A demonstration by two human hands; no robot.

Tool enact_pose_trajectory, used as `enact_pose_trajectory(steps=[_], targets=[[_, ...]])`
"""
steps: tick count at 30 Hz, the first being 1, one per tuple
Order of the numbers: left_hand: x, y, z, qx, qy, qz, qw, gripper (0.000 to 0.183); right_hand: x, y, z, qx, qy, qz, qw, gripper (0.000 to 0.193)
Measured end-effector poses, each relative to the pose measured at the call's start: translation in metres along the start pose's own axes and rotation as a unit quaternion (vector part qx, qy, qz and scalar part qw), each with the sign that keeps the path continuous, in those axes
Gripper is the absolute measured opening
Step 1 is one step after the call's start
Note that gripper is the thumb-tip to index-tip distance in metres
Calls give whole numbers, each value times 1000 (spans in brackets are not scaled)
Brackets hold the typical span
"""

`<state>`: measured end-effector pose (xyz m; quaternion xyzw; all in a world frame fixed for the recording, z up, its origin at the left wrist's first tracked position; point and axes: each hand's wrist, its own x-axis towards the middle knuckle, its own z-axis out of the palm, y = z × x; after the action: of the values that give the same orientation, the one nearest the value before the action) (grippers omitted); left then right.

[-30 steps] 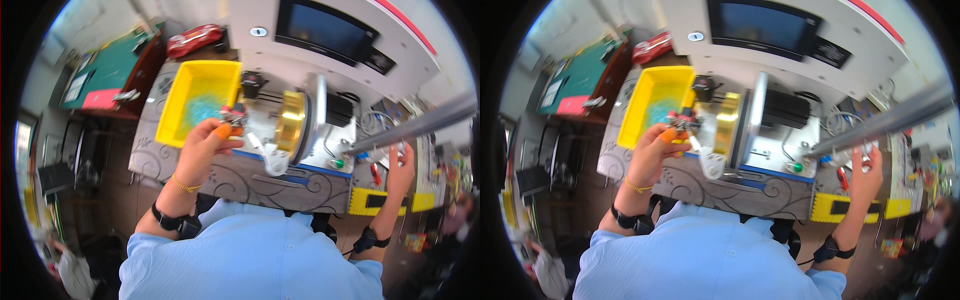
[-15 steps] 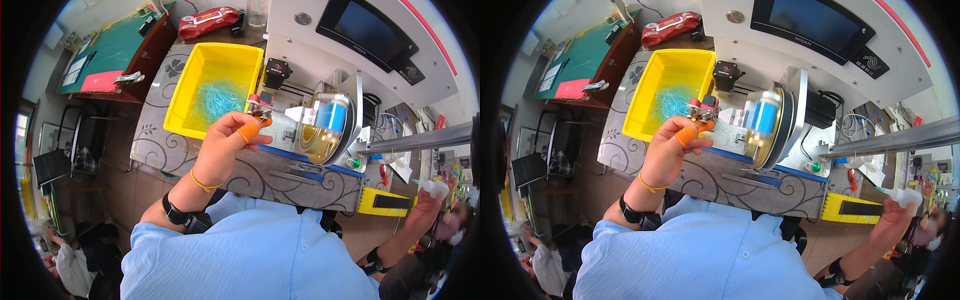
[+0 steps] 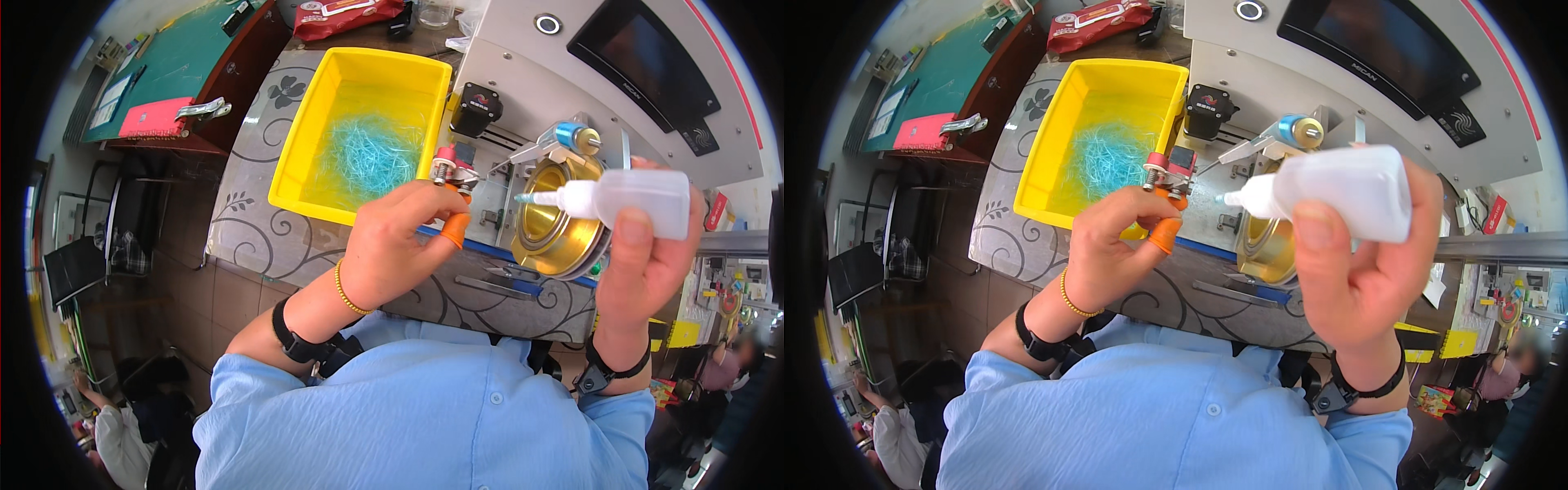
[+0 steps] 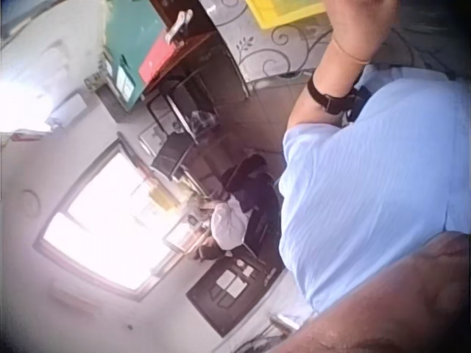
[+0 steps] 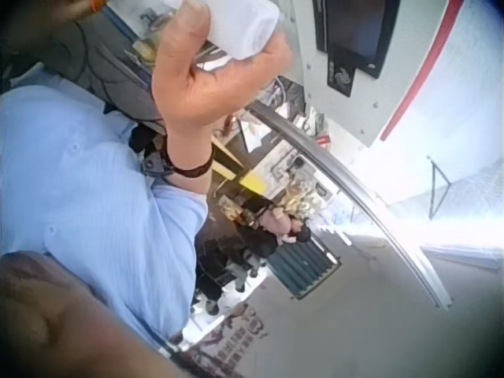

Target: Assembling and gluing small metal and plastic components at a production workstation.

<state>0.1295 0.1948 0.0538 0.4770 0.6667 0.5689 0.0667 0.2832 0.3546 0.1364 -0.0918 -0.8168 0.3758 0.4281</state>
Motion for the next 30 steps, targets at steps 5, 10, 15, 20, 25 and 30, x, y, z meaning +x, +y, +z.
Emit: enact_pose_trajectory(steps=[5, 10, 15, 20, 25, 30], targets=[[1, -7, 1, 38, 0, 47, 998, 19, 8, 6, 18, 14, 2, 23, 1000, 47], [2, -11, 1, 53, 2, 57, 997, 20, 10, 3, 15, -79, -53, 31, 995, 44], [1, -12, 1, 52, -12, 47, 997, 20, 9, 3, 14, -89, -62, 23, 994, 43], [0, -12, 1, 52, -15, 41, 998, 21, 10, 4, 15, -93, -65, 11, 993, 42], [0, -13, 6, 45, 16, 62, 997, 21, 9, 10, 19, -45, -22, -11, 999, 44], [0, -12, 6, 32, 18, 60, 997, 20, 8, 2, 15, -76, -60, 9, 995, 36]])
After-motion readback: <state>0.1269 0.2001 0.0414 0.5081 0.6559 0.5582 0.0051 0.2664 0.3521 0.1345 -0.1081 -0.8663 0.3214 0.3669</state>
